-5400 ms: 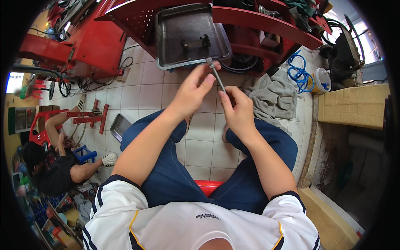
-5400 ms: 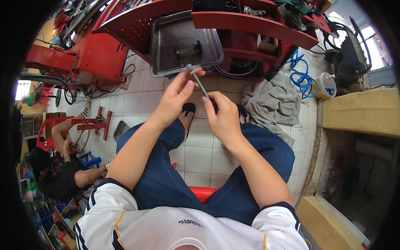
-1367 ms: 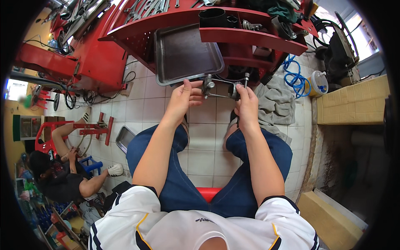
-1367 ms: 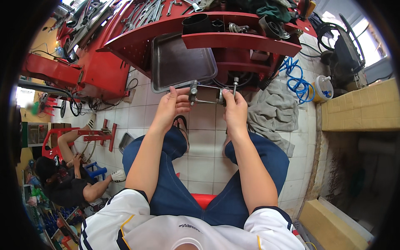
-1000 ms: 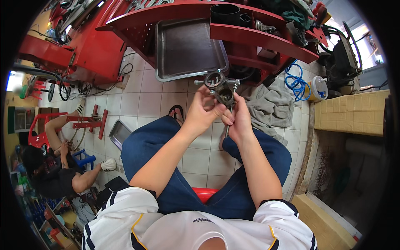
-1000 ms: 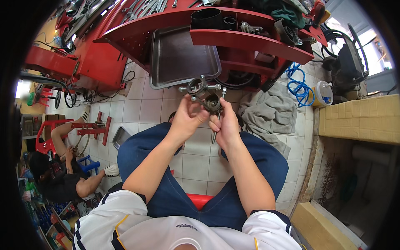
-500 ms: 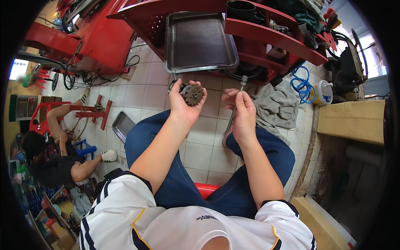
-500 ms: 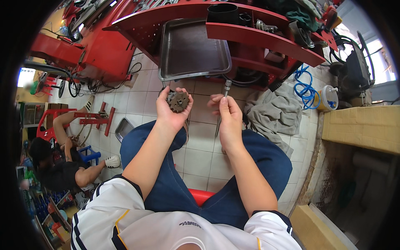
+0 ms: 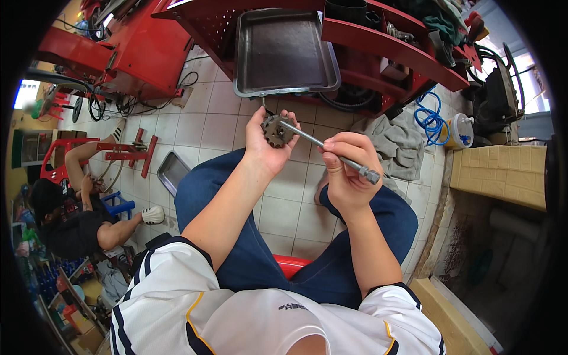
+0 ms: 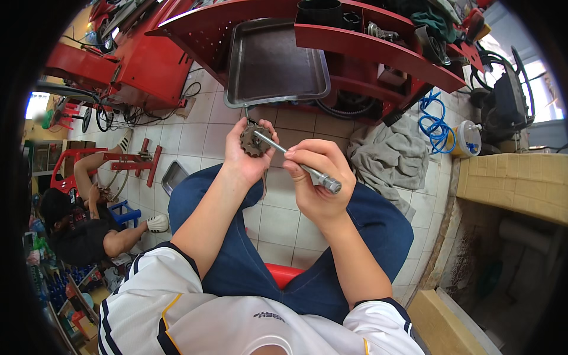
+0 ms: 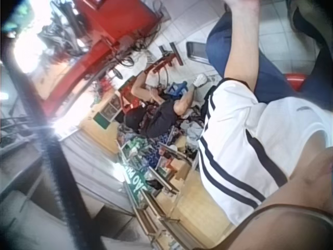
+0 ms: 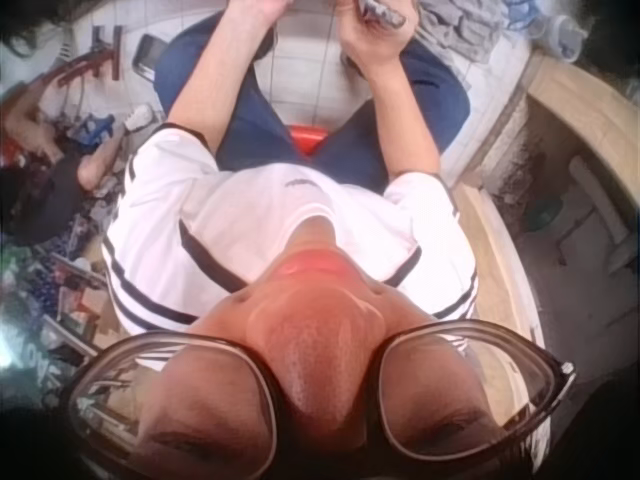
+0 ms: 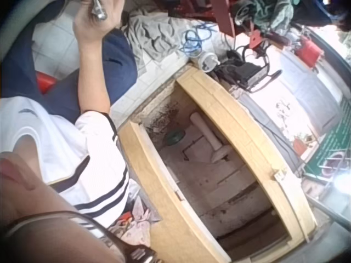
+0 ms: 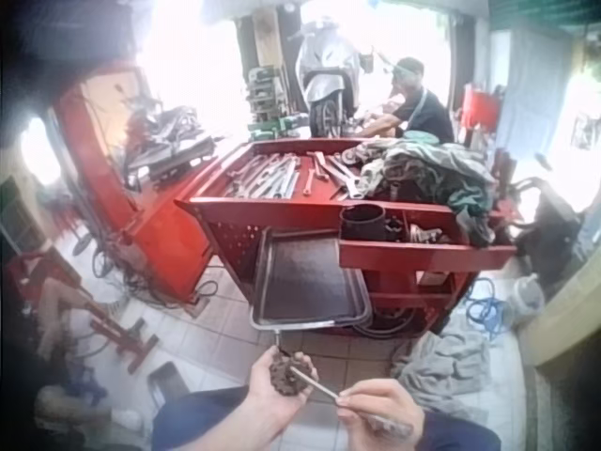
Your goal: The person sits on the floor in a workshop and assembles a mechanical component. They insert a long metal rod into a cylindrical housing, attach a small metal piece to the rod, and then fit a larger circular gear-like part onto the assembly. The person manipulates the parts with their hands to align and secure them.
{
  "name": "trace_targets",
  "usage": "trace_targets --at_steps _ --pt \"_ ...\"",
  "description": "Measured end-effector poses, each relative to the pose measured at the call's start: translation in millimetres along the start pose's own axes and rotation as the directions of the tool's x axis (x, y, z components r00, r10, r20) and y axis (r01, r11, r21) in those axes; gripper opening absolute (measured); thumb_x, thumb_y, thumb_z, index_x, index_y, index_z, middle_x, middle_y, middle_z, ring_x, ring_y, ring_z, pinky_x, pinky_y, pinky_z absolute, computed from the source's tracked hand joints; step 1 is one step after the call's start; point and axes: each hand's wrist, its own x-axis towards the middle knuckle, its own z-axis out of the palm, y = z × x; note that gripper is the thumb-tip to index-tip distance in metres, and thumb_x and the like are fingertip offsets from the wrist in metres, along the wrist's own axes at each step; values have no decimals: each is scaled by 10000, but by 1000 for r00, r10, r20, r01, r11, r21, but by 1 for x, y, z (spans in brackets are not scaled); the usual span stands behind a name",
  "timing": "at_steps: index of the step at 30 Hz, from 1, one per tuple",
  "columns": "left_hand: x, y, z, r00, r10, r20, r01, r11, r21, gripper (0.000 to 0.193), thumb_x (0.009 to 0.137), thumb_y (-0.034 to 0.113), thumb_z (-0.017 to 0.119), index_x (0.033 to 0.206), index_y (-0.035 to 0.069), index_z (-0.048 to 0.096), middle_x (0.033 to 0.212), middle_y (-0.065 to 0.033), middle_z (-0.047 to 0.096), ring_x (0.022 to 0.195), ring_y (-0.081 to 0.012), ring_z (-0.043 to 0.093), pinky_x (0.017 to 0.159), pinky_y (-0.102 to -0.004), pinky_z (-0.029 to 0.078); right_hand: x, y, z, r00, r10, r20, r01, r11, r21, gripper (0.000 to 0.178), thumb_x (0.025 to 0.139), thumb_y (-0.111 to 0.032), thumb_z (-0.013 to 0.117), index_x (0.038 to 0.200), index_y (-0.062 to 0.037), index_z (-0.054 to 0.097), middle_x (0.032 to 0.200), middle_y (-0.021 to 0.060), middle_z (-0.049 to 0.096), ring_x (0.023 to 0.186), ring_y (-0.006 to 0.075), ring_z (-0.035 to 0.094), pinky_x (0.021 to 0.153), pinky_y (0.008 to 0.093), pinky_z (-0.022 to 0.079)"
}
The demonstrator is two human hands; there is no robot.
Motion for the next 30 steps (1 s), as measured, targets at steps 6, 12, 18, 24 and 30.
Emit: trace_targets --at_steps 6,12,18,24,30 --pt "1 4 -1 999 9 44 -6 998 -64 291 1008 316 510 984 35 583 959 -80 651 928 -226 641 844 -373 534 -1 0 2 994 -65 92 74 992 -99 205 788 -4 816 962 -45 717 961 92 671 765 180 665 643 272 545" --pt "1 7 0 996 85 39 -81 992 -93 318 1003 337 511 964 30 585 951 -102 649 925 -238 633 850 -382 528 -3 2 7 992 -69 106 82 989 -123 221 773 -11 829 965 -45 726 955 90 673 766 176 668 646 275 548" --pt "10 12 -5 972 229 54 -228 973 -23 366 1010 367 484 929 25 584 918 -124 646 903 -255 618 846 -385 518 -1 5 6 996 18 90 -4 988 -154 241 744 -70 875 927 -38 720 903 90 671 729 155 653 599 256 514" --pt "5 11 -3 957 278 81 -283 958 51 328 1012 393 496 947 78 561 916 -52 622 912 -218 641 831 -405 526 -7 13 1 995 95 22 -89 976 -200 312 697 -149 925 816 -21 667 822 78 648 671 144 615 564 264 474" --pt "5 12 0 945 321 59 -323 946 19 350 1008 367 489 937 36 579 867 -95 631 869 -244 627 824 -405 517 0 1 9 960 275 43 -277 959 63 247 744 -92 882 896 -21 701 866 111 674 763 185 678 663 275 545"
